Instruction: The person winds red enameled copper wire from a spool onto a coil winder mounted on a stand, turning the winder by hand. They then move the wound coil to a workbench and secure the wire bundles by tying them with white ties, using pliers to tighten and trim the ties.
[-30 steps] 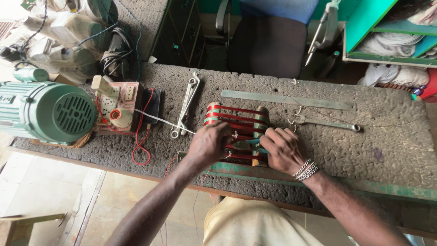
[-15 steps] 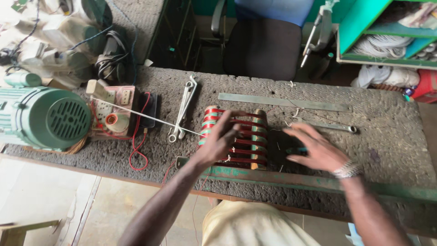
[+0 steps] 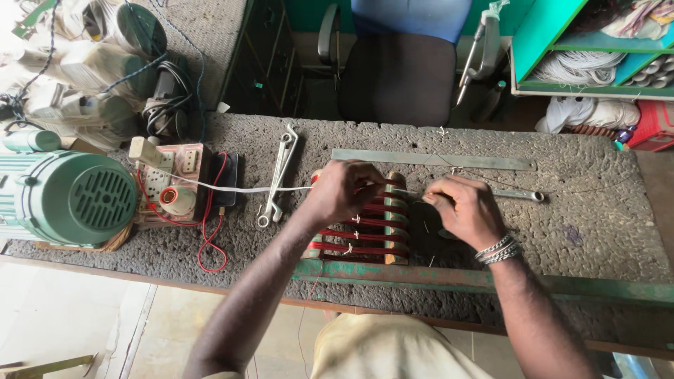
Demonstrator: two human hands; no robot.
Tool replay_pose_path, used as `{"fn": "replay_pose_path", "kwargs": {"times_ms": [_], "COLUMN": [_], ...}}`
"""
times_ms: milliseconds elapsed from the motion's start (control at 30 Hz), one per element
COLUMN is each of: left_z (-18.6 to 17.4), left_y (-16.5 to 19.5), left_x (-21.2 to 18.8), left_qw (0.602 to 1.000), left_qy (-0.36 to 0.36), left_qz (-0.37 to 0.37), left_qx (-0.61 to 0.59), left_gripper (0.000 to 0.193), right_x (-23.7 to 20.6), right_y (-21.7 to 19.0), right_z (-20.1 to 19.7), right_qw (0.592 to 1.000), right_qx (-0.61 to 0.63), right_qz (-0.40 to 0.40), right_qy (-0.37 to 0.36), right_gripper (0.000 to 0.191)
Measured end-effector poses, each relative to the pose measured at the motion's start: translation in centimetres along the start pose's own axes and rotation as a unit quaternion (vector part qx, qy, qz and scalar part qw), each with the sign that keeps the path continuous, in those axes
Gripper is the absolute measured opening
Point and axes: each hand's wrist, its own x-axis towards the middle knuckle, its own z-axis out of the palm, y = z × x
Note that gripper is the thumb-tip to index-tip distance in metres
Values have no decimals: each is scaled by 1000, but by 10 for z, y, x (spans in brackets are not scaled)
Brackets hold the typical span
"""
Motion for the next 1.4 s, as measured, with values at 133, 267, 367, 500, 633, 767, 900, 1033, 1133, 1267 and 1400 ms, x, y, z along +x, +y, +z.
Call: {"fn": "replay_pose_path", "kwargs": {"times_ms": [133, 267, 367, 500, 633, 767, 900, 1033, 1133, 1267, 1400], "left_z": [7, 26, 37, 40, 36, 43, 49, 50, 53, 54, 53], "left_y": [-37, -63, -77, -94, -104, -94, -71, -56, -59, -86, -113], "left_x": [-4, -8, 1, 26, 36, 10, -23, -33, -28, -5, 28], "left_qw": [944, 907, 904, 903, 875, 923, 939, 932, 916, 947, 895], "left_qy": [-202, -245, -307, -369, -412, -318, -201, -200, -248, -272, -408], "left_qz": [-121, -74, -102, -179, -248, -123, -157, -108, -170, -93, -159], "left_qx": [230, 334, 280, 127, 54, 181, 229, 282, 266, 141, 85], "left_gripper": [19, 27, 36, 30, 23, 30, 34, 31, 25, 20, 21], "right_x": [-3, 7, 29, 57, 62, 48, 47, 54, 59, 65, 71], "right_y": [25, 34, 29, 17, 11, 18, 34, 43, 43, 34, 10], "right_z": [4, 23, 53, 87, 101, 106, 120, 132, 120, 82, 72], "right_qw": [985, 987, 968, 928, 927, 964, 995, 996, 993, 977, 909], "right_qx": [-141, -99, -43, -92, -34, 60, 69, 73, 85, 126, -105], "right_qz": [21, -109, -228, -277, -326, -252, -72, -3, 34, -126, -265], "right_qy": [-92, -58, -100, -230, -183, -63, -4, -56, -72, -119, -303], "right_gripper": [20, 20, 15, 18, 18, 9, 6, 15, 19, 21, 30]}}
